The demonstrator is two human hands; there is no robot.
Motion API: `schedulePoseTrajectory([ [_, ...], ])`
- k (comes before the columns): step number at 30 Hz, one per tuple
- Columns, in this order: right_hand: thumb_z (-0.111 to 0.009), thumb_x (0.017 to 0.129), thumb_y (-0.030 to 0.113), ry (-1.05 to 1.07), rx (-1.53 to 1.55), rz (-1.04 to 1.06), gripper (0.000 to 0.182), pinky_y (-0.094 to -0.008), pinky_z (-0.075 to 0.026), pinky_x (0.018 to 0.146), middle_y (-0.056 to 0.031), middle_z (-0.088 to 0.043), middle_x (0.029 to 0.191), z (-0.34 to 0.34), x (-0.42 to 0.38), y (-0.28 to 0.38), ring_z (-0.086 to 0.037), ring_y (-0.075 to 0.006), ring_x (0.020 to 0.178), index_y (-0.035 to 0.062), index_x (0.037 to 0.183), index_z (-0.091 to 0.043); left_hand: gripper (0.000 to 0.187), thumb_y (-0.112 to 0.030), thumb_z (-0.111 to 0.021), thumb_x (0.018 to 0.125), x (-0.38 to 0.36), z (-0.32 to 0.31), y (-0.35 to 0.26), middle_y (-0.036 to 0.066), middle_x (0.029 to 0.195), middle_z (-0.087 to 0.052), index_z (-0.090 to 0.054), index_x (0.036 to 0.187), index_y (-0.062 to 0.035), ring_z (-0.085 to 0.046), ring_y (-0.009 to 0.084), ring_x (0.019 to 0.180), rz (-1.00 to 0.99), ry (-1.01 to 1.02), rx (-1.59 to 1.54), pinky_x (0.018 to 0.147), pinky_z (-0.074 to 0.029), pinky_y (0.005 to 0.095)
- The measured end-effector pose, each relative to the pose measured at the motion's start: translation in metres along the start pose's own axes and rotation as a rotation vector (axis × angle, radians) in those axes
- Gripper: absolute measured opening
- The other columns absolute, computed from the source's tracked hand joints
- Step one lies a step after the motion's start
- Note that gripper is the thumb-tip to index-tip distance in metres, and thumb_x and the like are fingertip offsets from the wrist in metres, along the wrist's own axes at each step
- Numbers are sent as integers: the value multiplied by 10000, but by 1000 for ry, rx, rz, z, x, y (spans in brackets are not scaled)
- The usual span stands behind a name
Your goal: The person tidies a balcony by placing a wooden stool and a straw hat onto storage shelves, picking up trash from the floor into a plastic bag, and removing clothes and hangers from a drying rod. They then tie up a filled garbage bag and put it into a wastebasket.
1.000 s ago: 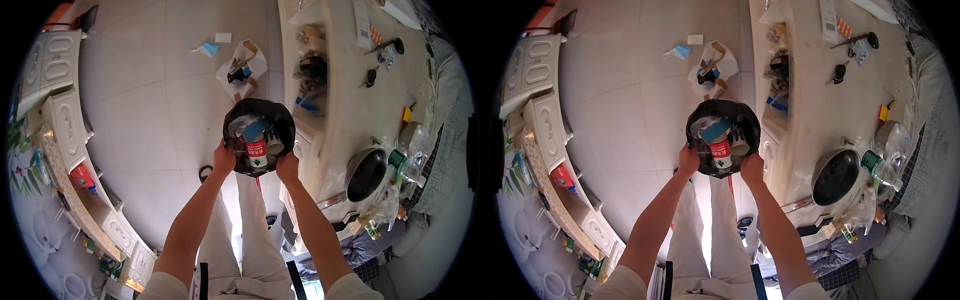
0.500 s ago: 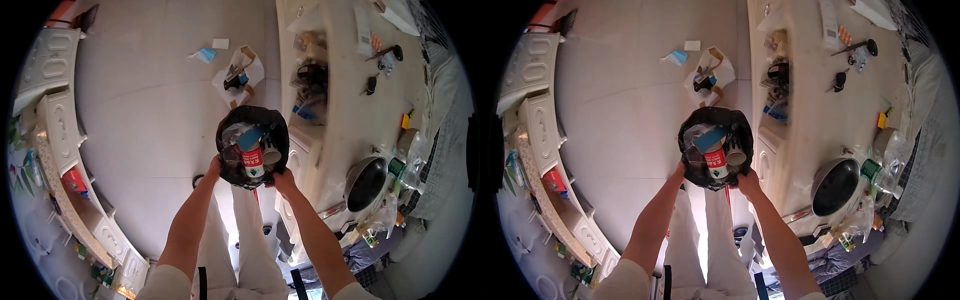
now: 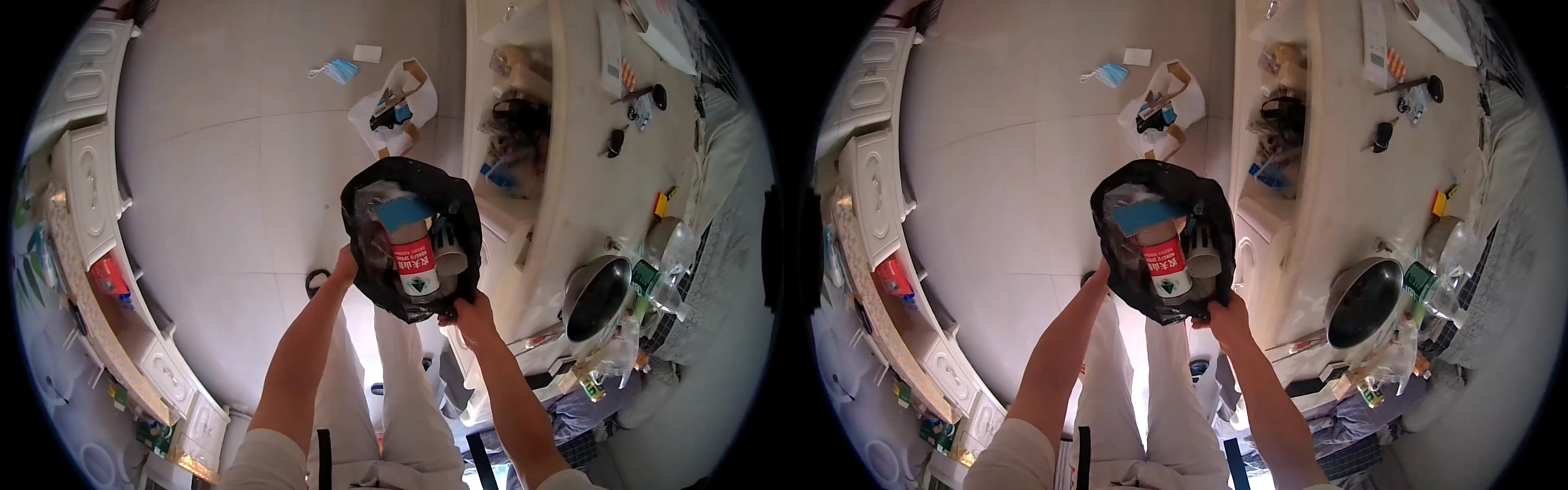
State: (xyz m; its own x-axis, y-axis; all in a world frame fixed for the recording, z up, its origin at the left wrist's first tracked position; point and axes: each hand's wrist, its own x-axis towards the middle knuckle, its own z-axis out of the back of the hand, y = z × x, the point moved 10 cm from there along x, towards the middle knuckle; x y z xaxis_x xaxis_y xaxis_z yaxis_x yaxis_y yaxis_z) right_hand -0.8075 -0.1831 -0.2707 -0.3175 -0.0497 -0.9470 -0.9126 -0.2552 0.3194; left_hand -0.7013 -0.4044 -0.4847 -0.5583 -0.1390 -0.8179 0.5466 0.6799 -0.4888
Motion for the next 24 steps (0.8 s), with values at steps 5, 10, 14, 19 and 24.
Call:
schedulePoseTrajectory([
  [5, -396, 835, -7, 2, -38, 34, 308, -356, -570, 531, -186, -643, 857, -7, -27, 11, -645, -253, 636, -95, 1111, -503, 356, -193, -566, 924, -18, 7, -3, 106, 1040, -659, -563, 1212, 17, -609, 211, 932, -91, 77, 81, 821, -483, 332],
  [10, -401, 835, 6, 12, -10, 54, 294, -349, -574, 529, -176, -647, 871, -27, -47, 24, -651, -251, 656, -90, 1082, -527, 356, -198, -572, 917, -32, 6, 0, 113, 1029, -661, -564, 1201, 16, -614, 217, 928, -97, 109, 107, 817, -485, 336],
  [14, -402, 839, 8, -16, -17, 43, 308, -361, -586, 545, -186, -642, 932, -29, -48, 25, -663, -266, 704, -89, 1108, -515, 356, -201, -577, 911, -57, 13, 12, 118, 1021, -663, -566, 1193, 16, -618, 223, 925, -106, 105, 124, 813, -486, 340],
  [19, -390, 850, 6, -6, -84, 10, 325, -366, -594, 559, -187, -639, 953, -53, -48, 20, -667, -270, 721, -88, 1144, -494, 356, -206, -582, 904, -83, 23, 25, 125, 1010, -664, -568, 1183, 15, -622, 230, 921, -157, 60, 118, 808, -488, 344],
  [24, -383, 859, -6, 37, -141, -19, 309, -364, -581, 539, -185, -635, 900, -59, -55, 1, -650, -254, 663, -78, 1140, -489, 356, -211, -588, 897, -92, 37, 22, 132, 999, -666, -569, 1172, 14, -627, 237, 916, -213, 18, 116, 803, -490, 348],
])
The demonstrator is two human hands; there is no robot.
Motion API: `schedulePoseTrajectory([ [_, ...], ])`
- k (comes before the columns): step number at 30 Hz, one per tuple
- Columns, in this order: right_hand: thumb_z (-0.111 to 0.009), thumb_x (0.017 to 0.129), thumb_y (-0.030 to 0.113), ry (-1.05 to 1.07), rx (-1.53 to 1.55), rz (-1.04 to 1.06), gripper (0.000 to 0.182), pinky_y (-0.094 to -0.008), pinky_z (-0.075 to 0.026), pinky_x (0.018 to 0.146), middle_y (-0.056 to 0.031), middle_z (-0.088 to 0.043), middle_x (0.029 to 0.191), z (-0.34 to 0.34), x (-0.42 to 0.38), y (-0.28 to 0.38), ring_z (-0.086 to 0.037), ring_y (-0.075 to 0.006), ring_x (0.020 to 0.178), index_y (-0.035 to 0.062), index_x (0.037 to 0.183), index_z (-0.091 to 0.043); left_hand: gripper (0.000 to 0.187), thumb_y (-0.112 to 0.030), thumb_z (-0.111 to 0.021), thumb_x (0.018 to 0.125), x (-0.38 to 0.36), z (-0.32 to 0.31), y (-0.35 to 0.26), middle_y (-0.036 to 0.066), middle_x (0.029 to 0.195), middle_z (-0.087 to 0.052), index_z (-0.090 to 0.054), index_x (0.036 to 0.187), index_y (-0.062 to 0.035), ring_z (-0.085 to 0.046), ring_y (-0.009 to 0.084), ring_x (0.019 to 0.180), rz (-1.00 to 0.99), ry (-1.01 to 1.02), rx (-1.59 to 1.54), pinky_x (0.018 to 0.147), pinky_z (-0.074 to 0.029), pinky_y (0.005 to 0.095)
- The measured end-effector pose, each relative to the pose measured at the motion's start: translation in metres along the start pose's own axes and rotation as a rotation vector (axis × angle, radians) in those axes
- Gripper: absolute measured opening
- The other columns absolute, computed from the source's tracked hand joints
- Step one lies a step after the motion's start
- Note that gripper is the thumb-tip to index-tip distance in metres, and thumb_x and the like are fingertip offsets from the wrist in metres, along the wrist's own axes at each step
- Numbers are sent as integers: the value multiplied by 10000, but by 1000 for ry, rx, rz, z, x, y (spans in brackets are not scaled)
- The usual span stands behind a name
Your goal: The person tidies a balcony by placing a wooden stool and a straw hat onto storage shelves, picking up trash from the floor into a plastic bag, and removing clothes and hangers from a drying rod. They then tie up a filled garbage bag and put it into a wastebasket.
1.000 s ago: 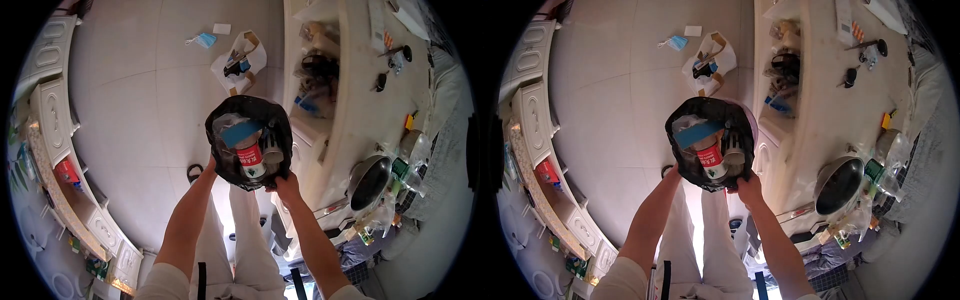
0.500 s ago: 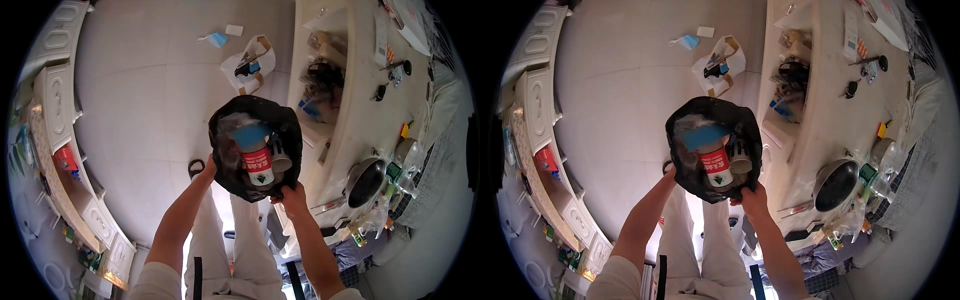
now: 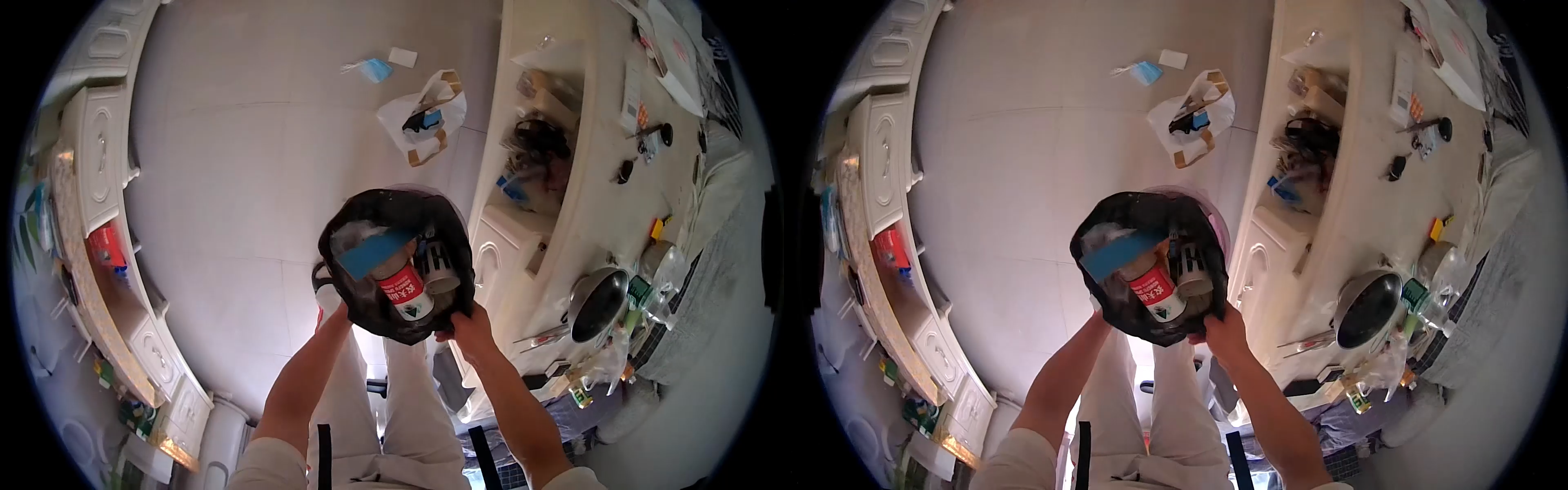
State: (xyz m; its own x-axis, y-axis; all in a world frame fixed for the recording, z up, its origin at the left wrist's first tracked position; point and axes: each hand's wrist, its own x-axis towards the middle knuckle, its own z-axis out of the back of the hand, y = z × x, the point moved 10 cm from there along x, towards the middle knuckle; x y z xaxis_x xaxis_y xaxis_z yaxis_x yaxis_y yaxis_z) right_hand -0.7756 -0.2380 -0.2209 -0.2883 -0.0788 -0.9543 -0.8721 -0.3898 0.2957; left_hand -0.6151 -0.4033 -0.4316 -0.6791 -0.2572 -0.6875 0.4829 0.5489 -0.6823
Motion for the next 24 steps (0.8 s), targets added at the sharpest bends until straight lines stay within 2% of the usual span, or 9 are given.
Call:
schedulePoseTrajectory([
  [5, -388, 856, -8, -3, 17, -42, 260, -349, -557, 495, -173, -625, 837, -5, -7, -15, -620, -234, 566, -69, 1081, -505, 356, -216, -594, 890, 19, 20, -12, 139, 988, -668, -571, 1162, 13, -632, 243, 912, -16, -19, 16, 799, -492, 352],
  [11, -424, 848, 16, -58, -5, -20, 251, -360, -555, 479, -175, -623, 802, -33, -19, 11, -631, -244, 561, -80, 1065, -508, 357, -221, -601, 881, -8, 22, -15, 147, 976, -670, -573, 1149, 12, -637, 252, 907, -118, -74, 41, 793, -494, 357],
  [15, -424, 845, 15, -18, -60, -63, 282, -371, -560, 480, -185, -630, 805, -30, -34, 17, -635, -263, 561, -89, 1093, -509, 357, -225, -605, 876, 7, 55, -34, 152, 967, -671, -575, 1141, 11, -641, 257, 904, -246, -232, 227, 789, -496, 360],
  [16, -425, 845, 16, -23, -52, -71, 286, -373, -561, 481, -187, -633, 809, -26, -41, 15, -637, -266, 568, -90, 1096, -513, 357, -226, -607, 874, 12, 68, -44, 154, 965, -671, -575, 1139, 11, -642, 258, 903, -224, -287, 300, 788, -496, 361],
  [19, -417, 840, 8, -3, -27, -59, 292, -374, -564, 484, -192, -641, 833, -11, -58, 2, -639, -276, 580, -88, 1090, -534, 284, -224, -596, 834, 28, 120, -66, 174, 849, -657, -554, 986, 12, -676, 306, 817, 124, -428, 592, 675, -527, 418],
  [20, -413, 837, 4, 9, -18, -47, 294, -373, -564, 485, -193, -643, 843, -6, -65, -3, -640, -279, 583, -87, 1085, -542, 269, -191, -590, 832, 25, 136, -70, 174, 850, -655, -556, 991, 23, -680, 271, 731, 238, -517, 446, 624, -536, 392],
  [21, -407, 828, -1, 10, 31, -19, 289, -368, -563, 488, -186, -645, 864, 0, -68, -8, -645, -273, 616, -86, 1057, -563, 220, -110, -578, 832, 45, 173, -37, 159, 843, -645, -549, 996, 33, -668, 243, 653, 21, -534, 648, 568, -546, 365],
  [22, -405, 826, -4, -22, 12, 23, 291, -367, -563, 490, -183, -645, 867, 5, -62, -9, -645, -271, 627, -85, 1057, -563, 222, -38, -567, 818, 38, 174, -45, 147, 841, -631, -525, 1019, 47, -659, 235, 640, 213, -530, 149, 532, -555, 330],
  [24, -401, 822, -10, -91, -13, 101, 296, -366, -562, 493, -177, -645, 874, 19, -48, -22, -647, -267, 649, -85, 1058, -563, 261, -31, -576, 823, 49, 210, -39, 149, 889, -624, -499, 1057, 54, -660, 237, 655, 242, -507, 44, 533, -561, 309],
])
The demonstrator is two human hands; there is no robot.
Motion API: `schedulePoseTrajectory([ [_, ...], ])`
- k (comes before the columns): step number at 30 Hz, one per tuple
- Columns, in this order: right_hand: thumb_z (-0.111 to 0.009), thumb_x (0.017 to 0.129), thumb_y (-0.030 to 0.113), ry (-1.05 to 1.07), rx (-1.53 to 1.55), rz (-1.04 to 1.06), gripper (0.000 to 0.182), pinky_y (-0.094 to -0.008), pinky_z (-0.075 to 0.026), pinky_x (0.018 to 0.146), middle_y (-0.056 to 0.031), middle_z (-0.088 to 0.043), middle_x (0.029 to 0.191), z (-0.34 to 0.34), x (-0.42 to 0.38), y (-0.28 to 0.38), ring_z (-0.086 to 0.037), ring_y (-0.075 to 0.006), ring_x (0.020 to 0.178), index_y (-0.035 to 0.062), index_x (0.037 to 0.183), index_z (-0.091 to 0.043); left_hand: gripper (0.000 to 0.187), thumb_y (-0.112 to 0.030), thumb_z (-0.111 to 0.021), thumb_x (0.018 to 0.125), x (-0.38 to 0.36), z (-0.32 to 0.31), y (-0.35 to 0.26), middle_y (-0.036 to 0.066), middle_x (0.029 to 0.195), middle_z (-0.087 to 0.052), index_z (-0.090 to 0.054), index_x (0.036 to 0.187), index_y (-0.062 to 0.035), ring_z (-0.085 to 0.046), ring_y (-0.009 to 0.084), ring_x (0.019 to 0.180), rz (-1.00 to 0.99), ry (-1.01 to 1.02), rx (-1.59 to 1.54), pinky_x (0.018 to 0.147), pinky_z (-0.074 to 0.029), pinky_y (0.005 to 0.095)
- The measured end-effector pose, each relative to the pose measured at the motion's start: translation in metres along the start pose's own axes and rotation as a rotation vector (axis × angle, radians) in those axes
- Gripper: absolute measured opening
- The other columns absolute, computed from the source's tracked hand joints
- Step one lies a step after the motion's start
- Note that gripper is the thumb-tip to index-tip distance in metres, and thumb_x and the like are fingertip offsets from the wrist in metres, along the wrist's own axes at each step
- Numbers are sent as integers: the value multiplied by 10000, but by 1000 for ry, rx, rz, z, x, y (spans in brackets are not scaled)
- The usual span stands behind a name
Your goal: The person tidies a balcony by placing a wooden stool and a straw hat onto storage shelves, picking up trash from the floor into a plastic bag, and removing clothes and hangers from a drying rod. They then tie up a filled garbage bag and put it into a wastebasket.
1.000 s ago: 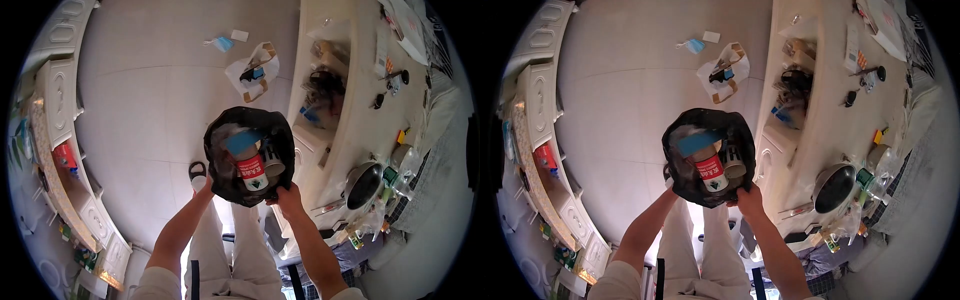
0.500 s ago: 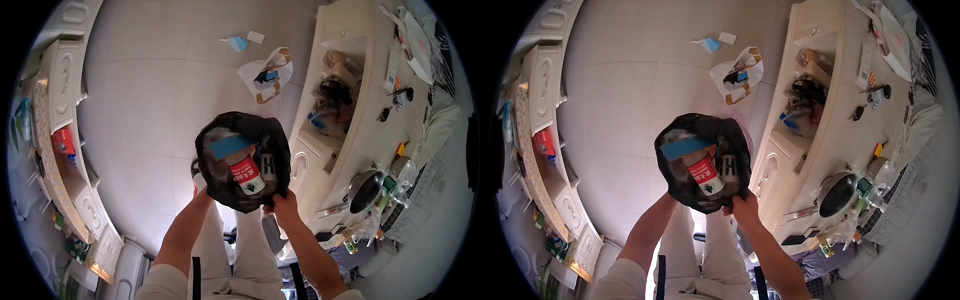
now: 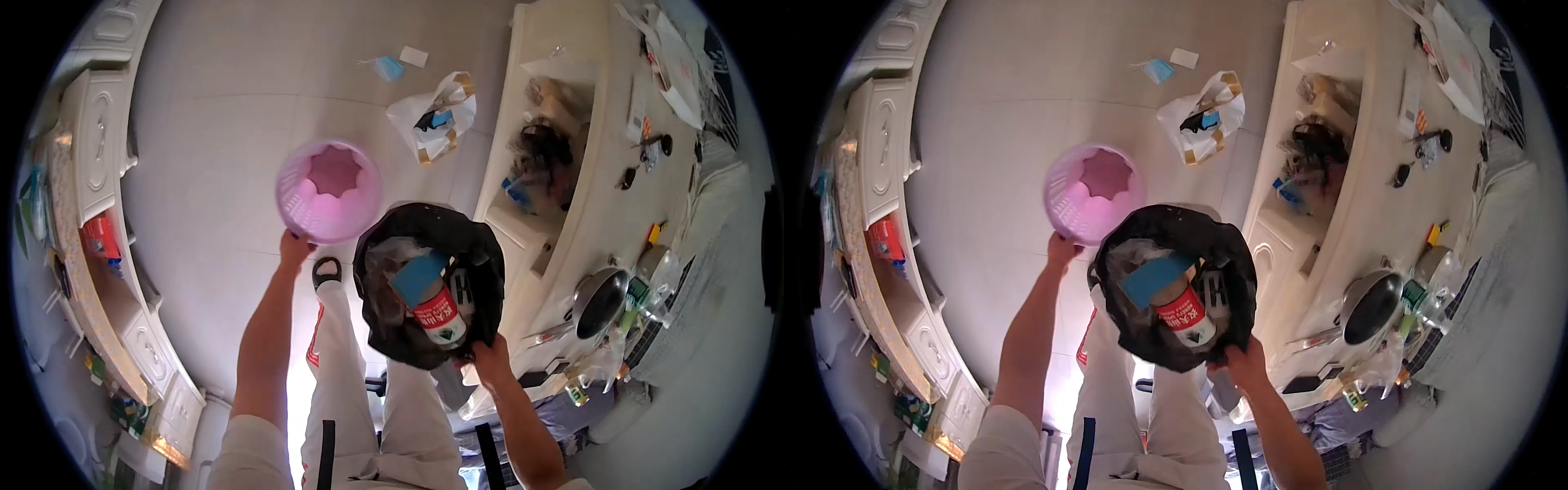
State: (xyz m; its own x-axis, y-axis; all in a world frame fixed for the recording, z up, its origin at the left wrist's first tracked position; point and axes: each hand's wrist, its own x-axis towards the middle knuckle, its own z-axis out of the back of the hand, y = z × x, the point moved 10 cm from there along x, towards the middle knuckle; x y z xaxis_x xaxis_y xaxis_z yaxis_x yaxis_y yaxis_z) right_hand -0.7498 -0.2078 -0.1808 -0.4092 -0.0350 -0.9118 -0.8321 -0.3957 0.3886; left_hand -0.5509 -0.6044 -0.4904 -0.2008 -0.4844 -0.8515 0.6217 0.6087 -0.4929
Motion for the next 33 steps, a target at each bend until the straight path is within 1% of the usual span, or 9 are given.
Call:
schedulePoseTrajectory([
  [7, -355, 845, -15, 45, 159, 42, 370, -383, -603, 548, -195, -639, 972, 7, 129, -95, -662, -285, 677, -72, 1186, -488, 501, -329, -649, 851, -28, 42, -8, 103, 833, -563, -469, 1148, 33, -649, 256, 790, 290, -231, 14, 625, -549, 356],
  [9, -350, 850, -12, 50, 169, 69, 377, -387, -610, 572, -212, -632, 990, 2, 167, -120, -670, -300, 694, -81, 1200, -473, 481, -329, -656, 870, -37, 41, -14, 126, 806, -628, -503, 1164, 19, -626, 203, 776, -67, -309, 469, 653, -500, 347],
  [11, -349, 857, -8, 47, 200, 37, 375, -393, -616, 597, -219, -622, 1024, -4, 187, -132, -675, -307, 729, -86, 1204, -468, 301, -152, -561, 917, -88, -39, -44, 33, 828, -606, -519, 1183, -18, -569, 114, 700, -431, 94, 548, 588, -481, 271],
  [12, -349, 859, -6, 33, 224, 25, 376, -397, -618, 610, -220, -618, 1040, -6, 199, -145, -677, -311, 747, -89, 1207, -465, 343, -115, -580, 897, -104, -74, -31, 42, 922, -619, -508, 1219, -21, -586, 117, 780, -313, 312, 310, 635, -491, 256],
  [15, -348, 864, -3, 39, 292, 1, 383, -407, -622, 652, -218, -609, 1070, -8, 237, -181, -676, -319, 811, -94, 1222, -453, 533, -148, -674, 853, -115, -153, -27, 145, 1140, -595, -452, 1316, -4, -586, 207, 1048, -354, 349, 453, 824, -512, 342],
  [24, -375, 868, -58, 34, 594, -185, 378, -431, -618, 760, -224, -578, 1128, -25, 279, -253, -649, -342, 940, -89, 1239, -439, 237, -254, -578, 887, -89, -195, -11, 161, 715, -651, -617, 831, -27, -644, 351, 710, -631, 18, 822, 641, -487, 418],
  [28, -475, 901, 8, 120, 535, -222, 367, -412, -607, 764, -195, -589, 1132, -18, 283, -273, -658, -317, 911, -5, 1268, -461, 230, -232, -552, 886, -96, -179, 5, 164, 687, -617, -606, 819, -19, -606, 350, 663, -492, 99, 936, 632, -473, 414],
  [29, -545, 896, 91, 155, 419, -247, 372, -428, -575, 785, -140, -603, 1126, -13, 272, -259, -646, -275, 903, 57, 1262, -483, 229, -239, -607, 888, -86, -174, 19, 84, 657, -626, -602, 859, -11, -606, 209, 604, -556, 170, 1012, 590, -473, 343],
  [33, -580, 797, 459, 110, 801, -254, 577, -423, -350, 1005, -51, -547, 1233, 25, 311, -278, -486, -216, 1139, 137, 1267, -497, 645, -290, -766, 777, -80, -189, 7, 146, 1074, -619, -469, 1246, 40, -626, 228, 903, -505, 217, 701, 797, -504, 352],
])
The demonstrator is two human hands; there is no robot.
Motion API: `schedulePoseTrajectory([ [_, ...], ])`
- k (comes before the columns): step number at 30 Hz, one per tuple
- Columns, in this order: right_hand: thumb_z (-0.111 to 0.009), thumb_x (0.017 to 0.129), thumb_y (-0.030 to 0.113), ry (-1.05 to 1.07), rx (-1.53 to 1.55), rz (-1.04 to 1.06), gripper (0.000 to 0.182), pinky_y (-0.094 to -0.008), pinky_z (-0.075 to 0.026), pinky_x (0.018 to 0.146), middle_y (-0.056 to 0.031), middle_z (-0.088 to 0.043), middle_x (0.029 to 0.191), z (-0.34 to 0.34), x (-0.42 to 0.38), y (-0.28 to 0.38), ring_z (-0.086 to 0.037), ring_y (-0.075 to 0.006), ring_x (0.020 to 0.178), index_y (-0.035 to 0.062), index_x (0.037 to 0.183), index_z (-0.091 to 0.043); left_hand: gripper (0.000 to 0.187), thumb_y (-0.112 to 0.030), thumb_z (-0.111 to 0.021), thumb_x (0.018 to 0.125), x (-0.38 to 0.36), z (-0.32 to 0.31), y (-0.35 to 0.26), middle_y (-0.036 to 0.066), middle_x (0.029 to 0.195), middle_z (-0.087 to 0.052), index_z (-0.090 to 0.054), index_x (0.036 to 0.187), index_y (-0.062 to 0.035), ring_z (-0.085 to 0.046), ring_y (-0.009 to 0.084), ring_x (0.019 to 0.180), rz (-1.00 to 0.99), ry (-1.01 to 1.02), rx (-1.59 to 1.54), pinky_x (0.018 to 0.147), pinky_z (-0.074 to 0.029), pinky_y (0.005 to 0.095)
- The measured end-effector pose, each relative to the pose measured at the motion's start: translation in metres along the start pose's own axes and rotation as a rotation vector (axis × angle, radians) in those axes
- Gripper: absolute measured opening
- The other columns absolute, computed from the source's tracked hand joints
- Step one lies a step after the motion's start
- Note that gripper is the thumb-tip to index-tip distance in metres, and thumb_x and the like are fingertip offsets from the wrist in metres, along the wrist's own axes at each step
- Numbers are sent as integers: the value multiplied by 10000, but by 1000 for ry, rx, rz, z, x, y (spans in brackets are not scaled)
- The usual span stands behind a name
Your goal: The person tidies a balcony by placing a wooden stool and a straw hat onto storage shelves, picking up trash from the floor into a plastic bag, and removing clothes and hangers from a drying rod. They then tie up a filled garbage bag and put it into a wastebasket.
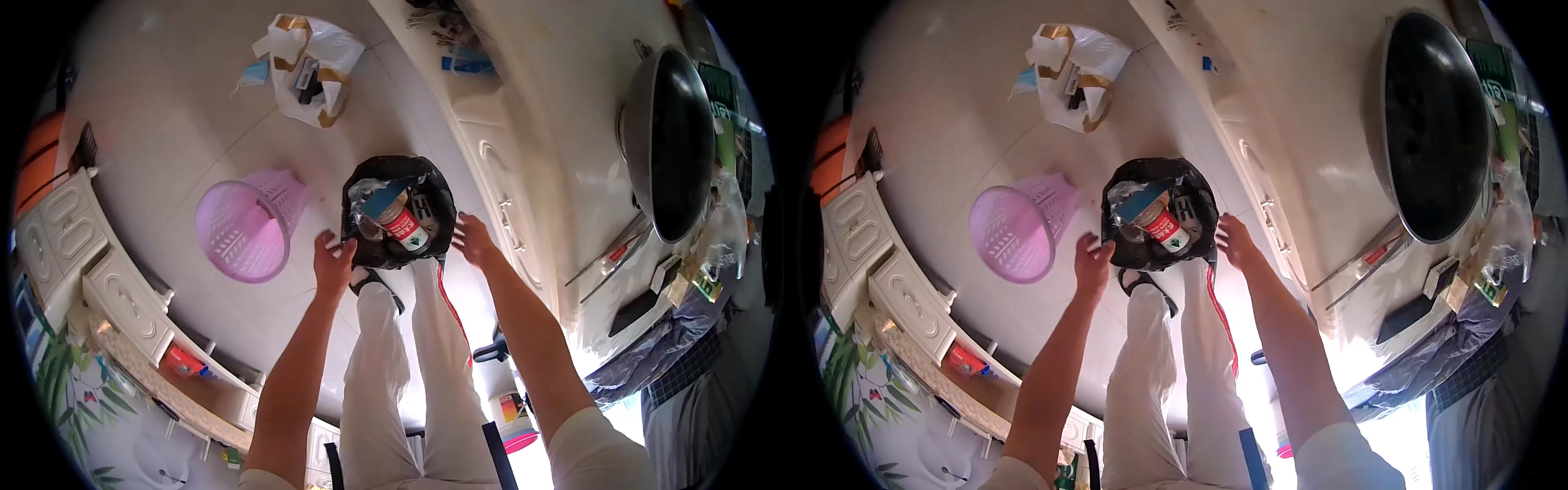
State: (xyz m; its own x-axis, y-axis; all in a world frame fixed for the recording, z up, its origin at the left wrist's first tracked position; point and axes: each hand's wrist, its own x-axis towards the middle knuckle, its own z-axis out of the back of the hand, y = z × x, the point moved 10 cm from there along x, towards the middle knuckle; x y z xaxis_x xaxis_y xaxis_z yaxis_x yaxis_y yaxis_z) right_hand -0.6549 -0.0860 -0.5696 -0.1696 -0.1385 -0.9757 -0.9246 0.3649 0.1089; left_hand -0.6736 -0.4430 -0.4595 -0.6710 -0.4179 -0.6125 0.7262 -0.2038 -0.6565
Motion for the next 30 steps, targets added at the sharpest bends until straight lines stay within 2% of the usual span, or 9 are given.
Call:
schedulePoseTrajectory([
  [1, -563, 823, 372, -70, 17, 71, 575, -403, -367, 983, -47, -552, 1217, 0, 1, 12, -510, -219, 1077, 110, 1324, -461, 766, -287, -773, 761, 8, -4, -19, 182, 1173, -574, -386, 1335, 39, -608, 250, 985, -23, 7, 33, 842, -496, 355],
  [5, -539, 866, 118, 127, 48, 115, 408, -357, -414, 926, -69, -598, 1097, -16, 17, 35, -555, -211, 984, 31, 1264, -512, 351, -248, -665, 826, 50, -33, -43, 143, 853, -675, -612, 1076, -8, -654, 253, 767, -134, 225, 342, 712, -501, 351],
  [7, -546, 864, 44, 117, 49, 170, 330, -339, -433, 883, -78, -612, 1038, -18, 0, 37, -565, -195, 939, 14, 1193, -551, 247, -249, -595, 871, 55, -17, -59, 123, 735, -665, -654, 919, -14, -643, 265, 678, -172, 96, 395, 642, -482, 361],
  [9, -568, 854, 1, 25, 77, 266, 261, -324, -449, 829, -82, -623, 979, -15, -33, 44, -568, -173, 895, 2, 1115, -584, 211, -212, -596, 896, 46, -5, -75, 51, 626, -568, -627, 863, -6, -526, 142, 565, -248, 12, 373, 546, -409, 306],
  [12, -609, 842, 0, 39, 117, 212, 219, -313, -460, 755, -64, -618, 921, -32, -101, 47, -563, -157, 815, 12, 1060, -588, 230, -238, -572, 898, 20, 8, -61, 101, 661, -632, -652, 885, -22, -608, 231, 590, -159, -63, 292, 577, -466, 350],
  [16, -602, 859, 14, 96, 218, 263, 268, -315, -466, 689, -37, -592, 838, -21, -130, 40, -555, -152, 704, 21, 1125, -569, 190, -206, -578, 910, -20, 15, -74, 41, 656, -607, -631, 886, -25, -585, 144, 595, -39, -20, 138, 575, -463, 288],
  [23, -612, 858, 96, 12, 99, 197, 549, -288, -444, 834, -62, -626, 1052, -35, -130, 29, -572, -144, 927, 8, 1363, -415, 303, -184, -696, 825, -2, 19, -116, 86, 778, -651, -607, 1007, 42, -622, 198, 715, -406, -222, 160, 691, -501, 331],
  [26, -626, 847, 83, -61, -206, 291, 457, -291, -455, 814, -50, -646, 1004, -31, -115, 20, -582, -136, 870, 4, 1280, -502, 308, -219, -682, 811, 27, -17, -102, 133, 806, -675, -635, 988, 28, -653, 271, 748, -273, 127, 276, 698, -501, 364],
  [30, -594, 878, 59, -119, 51, 324, 227, -317, -487, 742, -54, -638, 904, -21, -124, 30, -583, -147, 782, 13, 1100, -576, 242, -251, -582, 842, 37, -1, -107, 172, 792, -675, -677, 882, -32, -648, 373, 768, -262, -21, 548, 692, -493, 418],
])
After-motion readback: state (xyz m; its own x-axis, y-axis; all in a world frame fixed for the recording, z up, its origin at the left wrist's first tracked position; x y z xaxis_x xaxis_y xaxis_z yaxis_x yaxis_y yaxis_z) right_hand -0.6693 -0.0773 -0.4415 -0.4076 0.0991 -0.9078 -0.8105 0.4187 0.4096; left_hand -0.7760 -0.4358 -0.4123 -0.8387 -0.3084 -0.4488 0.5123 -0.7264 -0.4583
